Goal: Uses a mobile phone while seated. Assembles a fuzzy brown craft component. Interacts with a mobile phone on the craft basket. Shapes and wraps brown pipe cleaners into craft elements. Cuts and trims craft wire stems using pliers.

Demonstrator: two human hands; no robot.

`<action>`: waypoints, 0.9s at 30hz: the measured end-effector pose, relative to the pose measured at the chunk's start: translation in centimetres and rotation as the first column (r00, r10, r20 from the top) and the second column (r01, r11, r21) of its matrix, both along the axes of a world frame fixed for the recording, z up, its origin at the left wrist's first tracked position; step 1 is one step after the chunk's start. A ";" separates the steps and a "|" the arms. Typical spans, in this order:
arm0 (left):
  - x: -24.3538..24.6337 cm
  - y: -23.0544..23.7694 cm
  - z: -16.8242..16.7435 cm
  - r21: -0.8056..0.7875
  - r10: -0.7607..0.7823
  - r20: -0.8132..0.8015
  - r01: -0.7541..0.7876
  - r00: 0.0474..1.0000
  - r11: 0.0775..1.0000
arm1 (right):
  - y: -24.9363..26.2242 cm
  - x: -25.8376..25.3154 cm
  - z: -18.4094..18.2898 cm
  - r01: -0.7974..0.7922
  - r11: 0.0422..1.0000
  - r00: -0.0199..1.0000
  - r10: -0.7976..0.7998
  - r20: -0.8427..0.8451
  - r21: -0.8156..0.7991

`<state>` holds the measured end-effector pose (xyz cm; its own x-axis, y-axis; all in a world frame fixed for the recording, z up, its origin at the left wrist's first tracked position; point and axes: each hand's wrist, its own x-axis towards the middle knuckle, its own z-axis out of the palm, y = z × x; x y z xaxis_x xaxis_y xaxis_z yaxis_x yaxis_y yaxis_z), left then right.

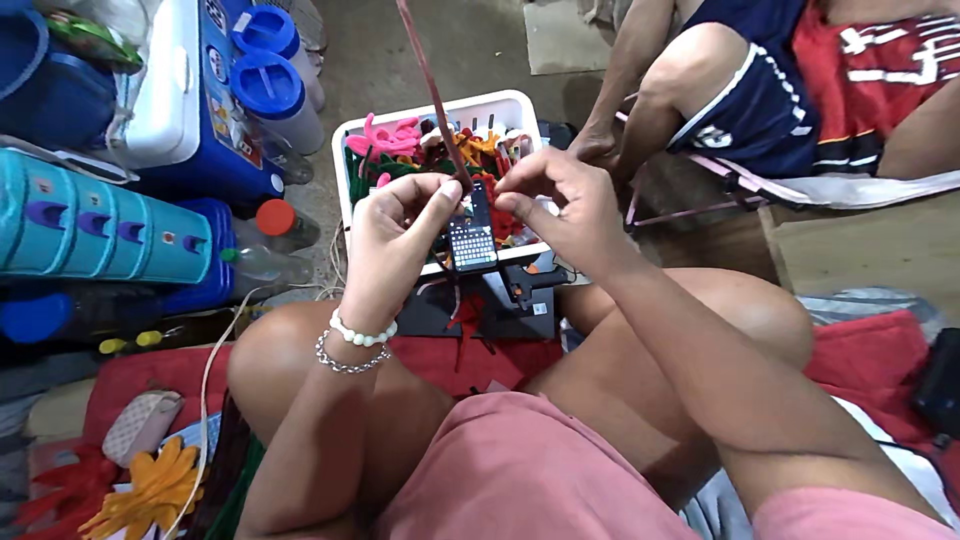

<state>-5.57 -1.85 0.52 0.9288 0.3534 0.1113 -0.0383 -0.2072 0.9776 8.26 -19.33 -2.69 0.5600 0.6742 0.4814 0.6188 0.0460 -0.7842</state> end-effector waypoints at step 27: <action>0.4 -1.0 -1.0 -0.001 -0.089 0.011 0.089 0.996 0.996 | -0.6 -1.3 1.1 0.003 0.997 0.982 -0.019 0.190 0.083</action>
<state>-5.20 -2.81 -0.51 0.9554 0.2691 0.1216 -0.0677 -0.2013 0.9772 6.97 -19.89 -1.57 0.4601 0.6226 0.6330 0.7571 0.0973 -0.6460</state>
